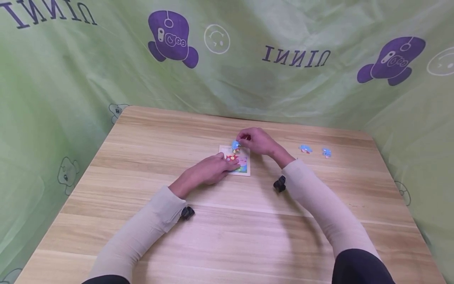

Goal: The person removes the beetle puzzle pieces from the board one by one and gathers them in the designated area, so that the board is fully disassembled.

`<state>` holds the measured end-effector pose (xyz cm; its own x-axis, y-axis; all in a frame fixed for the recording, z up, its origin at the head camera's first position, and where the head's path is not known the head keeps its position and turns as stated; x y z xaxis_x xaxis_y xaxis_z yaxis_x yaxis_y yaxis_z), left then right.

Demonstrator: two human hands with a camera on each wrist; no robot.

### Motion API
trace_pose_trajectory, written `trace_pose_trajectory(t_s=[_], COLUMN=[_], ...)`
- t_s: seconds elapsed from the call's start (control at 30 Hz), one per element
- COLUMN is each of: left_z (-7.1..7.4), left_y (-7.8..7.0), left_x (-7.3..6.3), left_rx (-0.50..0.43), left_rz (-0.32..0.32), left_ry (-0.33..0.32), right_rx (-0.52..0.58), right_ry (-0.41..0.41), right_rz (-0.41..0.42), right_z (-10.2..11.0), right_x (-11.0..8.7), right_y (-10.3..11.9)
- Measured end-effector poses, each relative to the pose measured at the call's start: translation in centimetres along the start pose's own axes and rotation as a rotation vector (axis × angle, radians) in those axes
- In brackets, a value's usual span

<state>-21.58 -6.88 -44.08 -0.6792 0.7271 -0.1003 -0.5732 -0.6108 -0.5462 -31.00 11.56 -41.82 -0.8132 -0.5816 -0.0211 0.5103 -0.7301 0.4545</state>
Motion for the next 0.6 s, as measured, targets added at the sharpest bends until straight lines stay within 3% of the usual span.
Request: trace_pose_trajectory(t_s=[0.6], left_z=[0.0], left_y=[-0.5], left_x=[0.0], left_rx=[0.021], left_rz=[0.024], left_ry=[0.015], right_rx=[0.033], right_ry=[-0.030], right_rz=[-0.202], right_z=[3.5], right_x=[-4.5], right_y=[-7.0])
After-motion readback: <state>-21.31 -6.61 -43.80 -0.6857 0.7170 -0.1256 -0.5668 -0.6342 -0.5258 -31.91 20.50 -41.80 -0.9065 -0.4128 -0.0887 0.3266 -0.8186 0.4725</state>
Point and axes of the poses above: each hand's wrist, its own x-axis towards the middle knuckle, its own z-axis out of the back of the hand, y = z × x, the point moved 3 cm from there along x, towards the middle knuckle, and after that the axes turned 13 degrees about -x, right-handed, at the moved point
